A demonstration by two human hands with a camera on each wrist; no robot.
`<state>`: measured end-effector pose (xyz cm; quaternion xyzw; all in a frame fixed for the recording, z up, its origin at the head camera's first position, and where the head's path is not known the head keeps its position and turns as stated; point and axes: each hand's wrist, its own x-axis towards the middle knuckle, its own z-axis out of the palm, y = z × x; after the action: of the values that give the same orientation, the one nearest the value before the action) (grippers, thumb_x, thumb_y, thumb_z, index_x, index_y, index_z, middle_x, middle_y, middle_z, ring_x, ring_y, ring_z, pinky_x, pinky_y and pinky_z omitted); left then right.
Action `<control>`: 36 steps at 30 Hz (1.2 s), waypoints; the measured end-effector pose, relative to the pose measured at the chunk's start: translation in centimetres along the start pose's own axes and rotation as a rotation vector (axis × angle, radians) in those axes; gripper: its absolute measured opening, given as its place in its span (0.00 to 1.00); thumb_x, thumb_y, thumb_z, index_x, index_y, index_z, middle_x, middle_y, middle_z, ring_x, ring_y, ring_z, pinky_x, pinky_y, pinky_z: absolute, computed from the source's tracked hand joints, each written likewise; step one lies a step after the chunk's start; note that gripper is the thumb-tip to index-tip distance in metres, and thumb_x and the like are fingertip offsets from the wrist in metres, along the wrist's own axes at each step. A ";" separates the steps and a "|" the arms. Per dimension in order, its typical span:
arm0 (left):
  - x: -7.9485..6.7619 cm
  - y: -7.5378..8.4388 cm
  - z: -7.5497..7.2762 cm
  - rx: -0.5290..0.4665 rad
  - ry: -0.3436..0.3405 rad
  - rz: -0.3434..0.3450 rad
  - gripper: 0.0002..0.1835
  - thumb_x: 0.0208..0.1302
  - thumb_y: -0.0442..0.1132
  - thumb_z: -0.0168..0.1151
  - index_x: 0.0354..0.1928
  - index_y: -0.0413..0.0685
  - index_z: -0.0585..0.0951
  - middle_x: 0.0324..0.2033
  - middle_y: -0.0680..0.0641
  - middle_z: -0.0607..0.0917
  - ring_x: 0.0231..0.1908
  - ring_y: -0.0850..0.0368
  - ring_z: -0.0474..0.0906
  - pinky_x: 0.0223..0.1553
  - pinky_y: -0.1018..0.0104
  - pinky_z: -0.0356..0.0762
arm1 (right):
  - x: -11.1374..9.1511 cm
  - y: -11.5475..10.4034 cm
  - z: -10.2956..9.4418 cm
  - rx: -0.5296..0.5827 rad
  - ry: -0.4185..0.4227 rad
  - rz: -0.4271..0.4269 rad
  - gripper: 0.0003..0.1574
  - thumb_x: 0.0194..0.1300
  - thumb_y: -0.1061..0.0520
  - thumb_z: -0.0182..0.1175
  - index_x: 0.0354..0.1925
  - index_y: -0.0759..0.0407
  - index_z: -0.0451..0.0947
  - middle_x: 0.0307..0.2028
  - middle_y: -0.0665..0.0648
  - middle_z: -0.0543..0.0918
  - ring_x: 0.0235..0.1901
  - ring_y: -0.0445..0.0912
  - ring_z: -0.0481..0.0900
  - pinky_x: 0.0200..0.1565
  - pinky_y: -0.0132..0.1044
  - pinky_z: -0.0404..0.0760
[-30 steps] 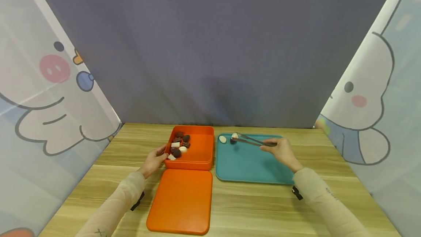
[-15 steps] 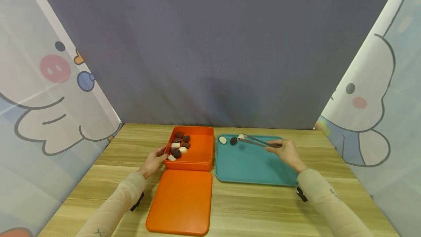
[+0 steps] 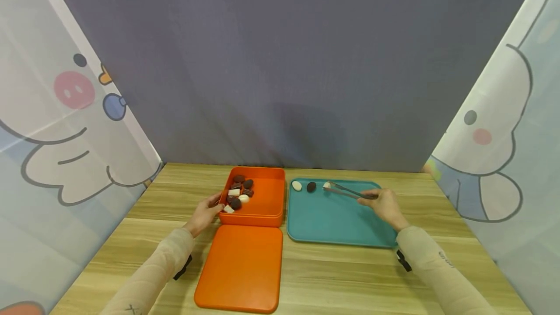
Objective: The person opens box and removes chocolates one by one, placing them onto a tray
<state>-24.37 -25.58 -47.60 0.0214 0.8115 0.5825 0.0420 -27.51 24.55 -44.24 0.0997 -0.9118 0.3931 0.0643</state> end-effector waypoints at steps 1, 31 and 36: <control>0.0 0.0 0.0 0.001 0.002 0.000 0.29 0.69 0.34 0.45 0.70 0.38 0.53 0.66 0.33 0.59 0.65 0.40 0.57 0.63 0.47 0.61 | 0.0 0.1 0.0 0.001 0.004 0.004 0.21 0.55 0.54 0.65 0.44 0.67 0.81 0.45 0.68 0.81 0.45 0.62 0.77 0.41 0.49 0.81; 0.0 0.0 0.2 0.000 0.013 0.021 0.28 0.69 0.32 0.44 0.69 0.36 0.53 0.66 0.32 0.58 0.65 0.39 0.57 0.62 0.49 0.63 | 0.8 0.8 1.6 -0.046 -0.024 0.036 0.21 0.57 0.53 0.64 0.46 0.66 0.80 0.46 0.69 0.80 0.42 0.58 0.79 0.37 0.45 0.82; 0.0 0.0 0.2 -0.002 0.005 0.019 0.28 0.69 0.33 0.44 0.69 0.37 0.53 0.66 0.32 0.58 0.66 0.39 0.56 0.62 0.49 0.63 | 0.9 0.8 1.8 -0.065 -0.019 0.037 0.21 0.56 0.53 0.64 0.45 0.66 0.81 0.46 0.69 0.80 0.42 0.59 0.79 0.37 0.46 0.81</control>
<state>-24.31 -25.38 -47.67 0.0276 0.8108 0.5837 0.0346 -28.60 23.64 -45.89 0.0842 -0.9263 0.3635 0.0516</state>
